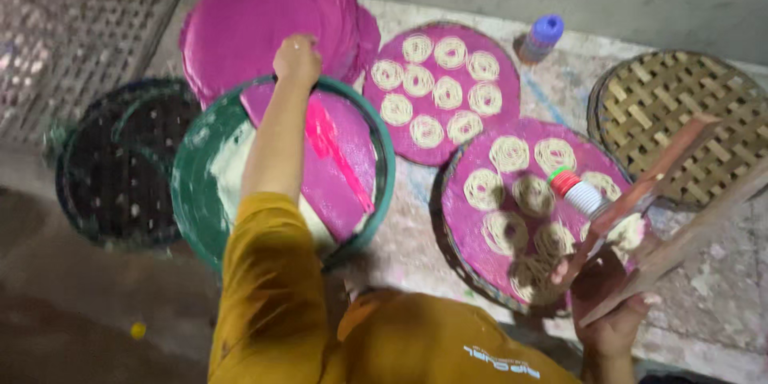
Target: The person repeatedly scoops dough from a green basin, loads it into a handheld extruder, and presses thin strands onto pink circular mats in spiral shapes. The person fills multiple mats with noodle spirals and places a pink cloth over a completed mat.
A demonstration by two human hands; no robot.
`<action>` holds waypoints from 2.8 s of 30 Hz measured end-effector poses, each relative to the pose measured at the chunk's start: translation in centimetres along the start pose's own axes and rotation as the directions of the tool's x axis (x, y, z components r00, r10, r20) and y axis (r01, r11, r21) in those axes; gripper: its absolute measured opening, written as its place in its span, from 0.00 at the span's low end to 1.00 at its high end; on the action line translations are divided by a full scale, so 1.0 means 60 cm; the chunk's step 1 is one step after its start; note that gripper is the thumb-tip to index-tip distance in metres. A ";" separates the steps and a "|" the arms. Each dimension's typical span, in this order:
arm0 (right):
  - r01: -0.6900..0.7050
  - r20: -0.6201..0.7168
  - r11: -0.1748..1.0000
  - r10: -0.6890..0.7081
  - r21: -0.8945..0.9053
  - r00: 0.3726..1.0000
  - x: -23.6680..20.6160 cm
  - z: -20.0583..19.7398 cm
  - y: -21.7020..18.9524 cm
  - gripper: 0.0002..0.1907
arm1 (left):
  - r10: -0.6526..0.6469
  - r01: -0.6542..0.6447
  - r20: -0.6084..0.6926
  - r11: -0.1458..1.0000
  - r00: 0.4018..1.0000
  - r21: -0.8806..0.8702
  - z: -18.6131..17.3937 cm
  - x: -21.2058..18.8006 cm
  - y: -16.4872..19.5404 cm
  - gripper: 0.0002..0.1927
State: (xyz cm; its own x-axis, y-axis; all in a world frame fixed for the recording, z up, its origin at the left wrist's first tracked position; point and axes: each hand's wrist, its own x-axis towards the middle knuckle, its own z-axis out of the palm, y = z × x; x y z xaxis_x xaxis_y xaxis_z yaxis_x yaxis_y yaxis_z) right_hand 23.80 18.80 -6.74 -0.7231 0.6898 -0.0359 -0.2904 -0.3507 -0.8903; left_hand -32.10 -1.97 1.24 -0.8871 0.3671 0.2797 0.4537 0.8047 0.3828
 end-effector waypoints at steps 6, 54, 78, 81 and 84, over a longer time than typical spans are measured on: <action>0.112 0.077 0.993 -0.109 -0.037 0.991 0.000 0.071 0.052 0.59 | -0.232 0.095 0.391 0.936 0.891 0.339 0.003 0.098 -0.026 0.20; 0.045 -0.126 0.929 -0.098 -0.369 0.987 -0.140 -0.186 -0.109 0.53 | 0.812 -0.590 0.477 0.577 0.337 -0.565 0.158 -0.578 0.379 0.45; -0.246 -0.049 0.212 0.656 -0.946 0.753 0.066 0.051 -0.121 0.36 | 0.527 0.545 0.154 -0.831 0.836 -0.112 0.233 -0.419 0.318 0.21; -0.249 -0.130 0.103 0.631 -0.963 0.765 0.078 0.055 -0.149 0.34 | 0.491 0.516 0.190 -0.849 0.850 -0.115 0.240 -0.423 0.345 0.21; -0.157 -0.072 0.108 0.553 -0.982 0.830 0.089 0.067 -0.150 0.34 | 0.477 0.499 0.150 -0.847 0.866 -0.184 0.237 -0.395 0.353 0.21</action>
State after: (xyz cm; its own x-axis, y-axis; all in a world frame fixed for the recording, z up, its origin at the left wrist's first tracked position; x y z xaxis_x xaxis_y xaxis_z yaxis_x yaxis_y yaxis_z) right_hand 20.03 23.13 2.92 -0.7157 0.4239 -0.5550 0.6974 0.4756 -0.5361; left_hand -2.64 12.98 -9.78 -0.5645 0.7718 0.2927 -0.8111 -0.5845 -0.0229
